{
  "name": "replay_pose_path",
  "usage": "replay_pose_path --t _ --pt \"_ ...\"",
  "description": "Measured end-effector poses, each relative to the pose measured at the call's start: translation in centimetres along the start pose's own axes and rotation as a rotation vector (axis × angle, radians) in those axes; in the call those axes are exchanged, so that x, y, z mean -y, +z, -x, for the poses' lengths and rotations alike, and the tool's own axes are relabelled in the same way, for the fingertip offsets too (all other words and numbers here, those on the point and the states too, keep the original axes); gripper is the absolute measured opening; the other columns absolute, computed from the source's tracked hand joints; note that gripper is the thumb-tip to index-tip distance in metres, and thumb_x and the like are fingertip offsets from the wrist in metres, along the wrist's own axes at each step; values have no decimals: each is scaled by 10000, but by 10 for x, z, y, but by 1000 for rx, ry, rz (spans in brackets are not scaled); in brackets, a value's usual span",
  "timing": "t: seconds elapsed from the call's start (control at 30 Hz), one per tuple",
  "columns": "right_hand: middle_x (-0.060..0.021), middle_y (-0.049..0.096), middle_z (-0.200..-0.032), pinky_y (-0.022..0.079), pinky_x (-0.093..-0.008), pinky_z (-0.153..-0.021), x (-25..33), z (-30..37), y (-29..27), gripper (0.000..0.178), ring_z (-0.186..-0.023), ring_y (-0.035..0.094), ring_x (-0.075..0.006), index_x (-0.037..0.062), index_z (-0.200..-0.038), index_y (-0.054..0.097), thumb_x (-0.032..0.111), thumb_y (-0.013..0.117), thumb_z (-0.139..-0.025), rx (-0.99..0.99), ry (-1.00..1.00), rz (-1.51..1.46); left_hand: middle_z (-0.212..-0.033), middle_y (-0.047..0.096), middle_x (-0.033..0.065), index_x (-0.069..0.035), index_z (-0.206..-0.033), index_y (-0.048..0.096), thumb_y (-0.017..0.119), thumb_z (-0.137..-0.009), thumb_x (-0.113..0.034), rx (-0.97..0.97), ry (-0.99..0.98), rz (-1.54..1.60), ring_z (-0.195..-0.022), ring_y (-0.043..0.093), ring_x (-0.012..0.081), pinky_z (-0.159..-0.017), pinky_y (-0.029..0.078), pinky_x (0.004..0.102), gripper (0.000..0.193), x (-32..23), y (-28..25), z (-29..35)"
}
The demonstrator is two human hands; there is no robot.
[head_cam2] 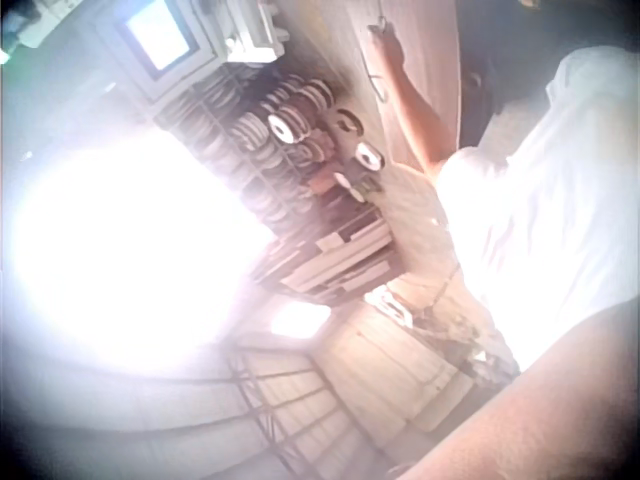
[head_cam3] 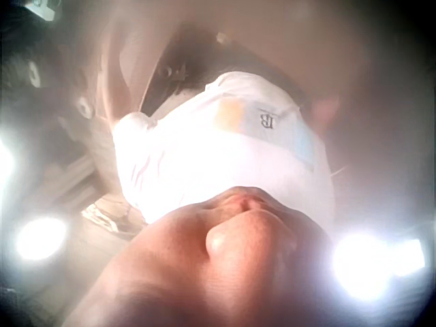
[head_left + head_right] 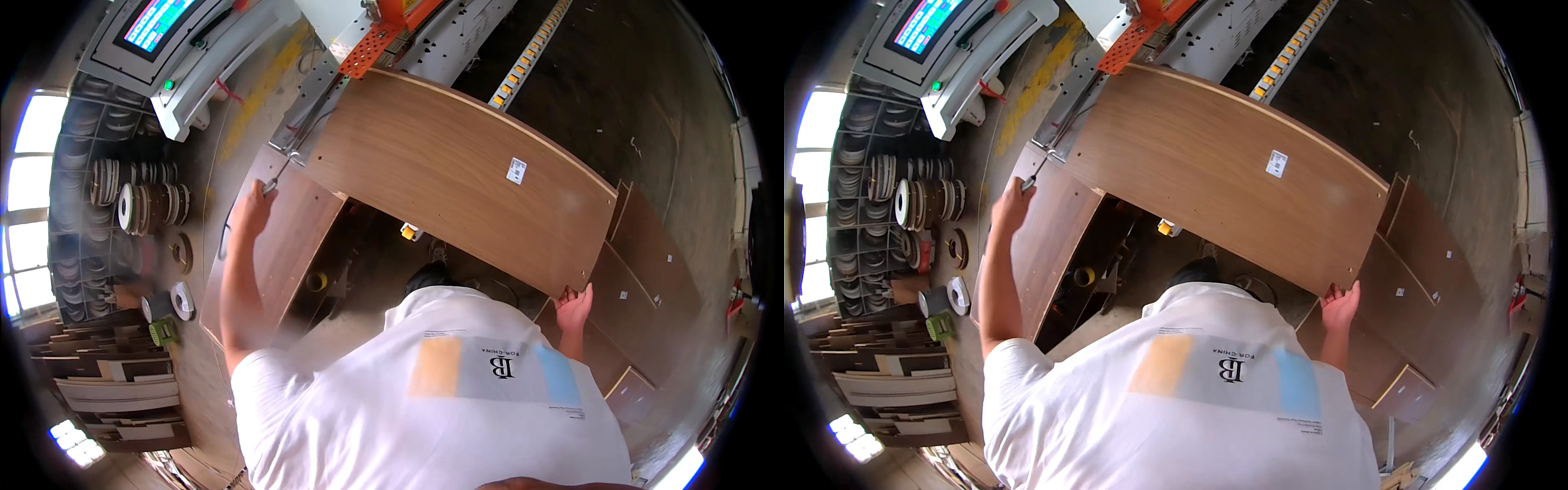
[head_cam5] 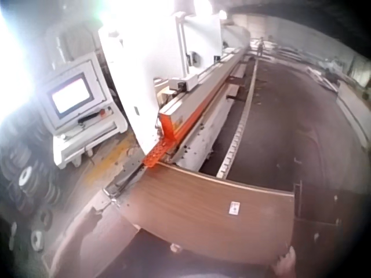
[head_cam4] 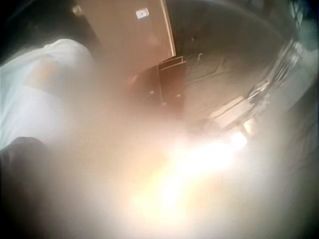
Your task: The person repeatedly picks up flat wooden panels from a pile on the floor, places them on a machine's conveyor belt, and uses a handheld tool to apply a strip along the edges. The person then removes the processed panels and stacks them nearby, repeating the cycle with multiple pieces.
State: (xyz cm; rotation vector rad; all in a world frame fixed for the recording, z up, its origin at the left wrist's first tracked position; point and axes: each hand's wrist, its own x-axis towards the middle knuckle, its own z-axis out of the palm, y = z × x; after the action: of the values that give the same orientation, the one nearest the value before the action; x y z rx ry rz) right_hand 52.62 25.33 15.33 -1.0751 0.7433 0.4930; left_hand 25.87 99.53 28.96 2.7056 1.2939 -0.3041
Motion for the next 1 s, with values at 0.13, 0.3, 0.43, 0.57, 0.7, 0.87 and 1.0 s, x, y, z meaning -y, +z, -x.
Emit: replay_pose_path --t 0.13,0.3,0.43,0.57,0.7,0.87,1.0 --pt "-45 585 -1183 470 -392 -921 -2 -11 -13 589 -1063 558 -199 181 -1379 495 579 575 -952 18 -43 -12 -993 688 307 -46 -1169 512 550 -991 -472 -61 -53 182 -957 643 509 -797 490 544 464 -21 58 14" --pt "-43 619 -1174 482 -348 -928 1 -30 -28 512 -1054 584 -196 121 -1292 561 528 565 -980 68 -96 -6 -642 542 87 -75 -1045 517 552 -999 -408 259 -385 879 -493 532 248 -445 430 394 338 -136 120 71" --pt "-78 671 -1100 518 -374 -901 1 -30 -21 510 -1012 626 -209 103 -1241 589 534 578 -969 63 -129 2 -741 651 173 -46 -1069 539 610 -970 -413 481 95 658 -659 644 352 -598 509 484 387 -249 166 169" --pt "-83 678 -1100 521 -385 -897 0 -36 -34 542 -1020 636 -217 95 -1243 602 547 608 -944 49 -129 18 -1066 695 268 -44 -1159 539 631 -949 -433 677 447 362 -1053 640 469 -856 514 509 451 -291 136 241" --pt "-103 682 -1100 530 -397 -894 0 -38 -34 570 -1029 652 -235 68 -1241 606 547 629 -932 61 -120 56 -1063 709 242 -92 -1267 559 655 -935 -433 641 272 341 -1038 676 403 -849 524 469 486 -202 139 231" --pt "-78 675 -1137 535 -358 -834 8 -38 -37 539 -1028 656 -213 81 -1274 601 496 656 -935 85 -124 183 -828 661 256 19 -1027 541 593 -987 -422 63 -668 789 -741 662 394 -693 509 492 445 -38 142 199" --pt "5 695 -1073 499 -284 -728 20 -37 -34 434 -908 653 -128 129 -1244 644 440 675 -943 67 -152 365 -852 677 259 3 -1027 542 613 -976 -377 51 -142 415 -783 675 402 -706 510 486 390 -30 146 252"
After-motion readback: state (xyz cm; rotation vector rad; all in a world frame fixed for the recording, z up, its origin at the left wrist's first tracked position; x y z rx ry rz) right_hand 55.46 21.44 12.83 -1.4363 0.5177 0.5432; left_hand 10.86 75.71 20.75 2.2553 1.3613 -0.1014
